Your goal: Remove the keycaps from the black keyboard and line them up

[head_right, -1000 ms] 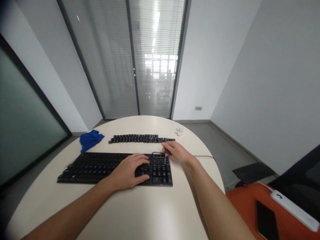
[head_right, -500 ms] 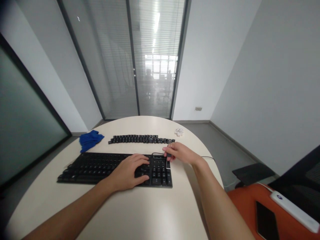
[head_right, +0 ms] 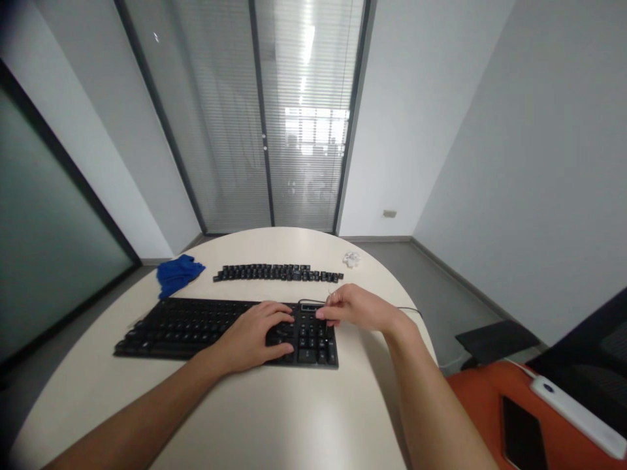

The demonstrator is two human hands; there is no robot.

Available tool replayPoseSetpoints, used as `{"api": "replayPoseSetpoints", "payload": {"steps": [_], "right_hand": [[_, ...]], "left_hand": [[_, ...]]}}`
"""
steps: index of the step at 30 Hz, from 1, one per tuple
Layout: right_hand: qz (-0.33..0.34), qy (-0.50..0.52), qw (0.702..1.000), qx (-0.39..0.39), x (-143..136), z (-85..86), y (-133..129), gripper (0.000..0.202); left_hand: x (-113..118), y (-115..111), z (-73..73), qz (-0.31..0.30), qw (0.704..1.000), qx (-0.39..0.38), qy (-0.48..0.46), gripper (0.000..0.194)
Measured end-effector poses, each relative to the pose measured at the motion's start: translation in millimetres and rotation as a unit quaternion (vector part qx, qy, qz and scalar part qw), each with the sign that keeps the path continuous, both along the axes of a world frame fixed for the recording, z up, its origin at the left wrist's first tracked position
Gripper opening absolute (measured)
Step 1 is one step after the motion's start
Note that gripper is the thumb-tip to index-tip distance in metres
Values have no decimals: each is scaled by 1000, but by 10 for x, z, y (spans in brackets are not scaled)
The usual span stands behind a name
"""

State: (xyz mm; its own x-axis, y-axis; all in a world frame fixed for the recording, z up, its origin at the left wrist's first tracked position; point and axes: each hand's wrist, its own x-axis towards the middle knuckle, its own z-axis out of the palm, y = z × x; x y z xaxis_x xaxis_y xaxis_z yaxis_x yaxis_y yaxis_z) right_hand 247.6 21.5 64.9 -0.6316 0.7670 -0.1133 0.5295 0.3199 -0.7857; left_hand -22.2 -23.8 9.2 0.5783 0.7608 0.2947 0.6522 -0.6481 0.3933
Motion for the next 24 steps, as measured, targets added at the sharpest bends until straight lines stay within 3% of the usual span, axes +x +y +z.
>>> {"api": "replayPoseSetpoints", "payload": {"steps": [11,24], "right_hand": [[19,-88,995,50,3,46,-42,33],[19,-59,998,22,63,-87,52,37]], "left_hand": [[-1,-5,20,-1,1000,-3,-4,41],[-8,10,34,-6,1000,-1,-6,42]]}}
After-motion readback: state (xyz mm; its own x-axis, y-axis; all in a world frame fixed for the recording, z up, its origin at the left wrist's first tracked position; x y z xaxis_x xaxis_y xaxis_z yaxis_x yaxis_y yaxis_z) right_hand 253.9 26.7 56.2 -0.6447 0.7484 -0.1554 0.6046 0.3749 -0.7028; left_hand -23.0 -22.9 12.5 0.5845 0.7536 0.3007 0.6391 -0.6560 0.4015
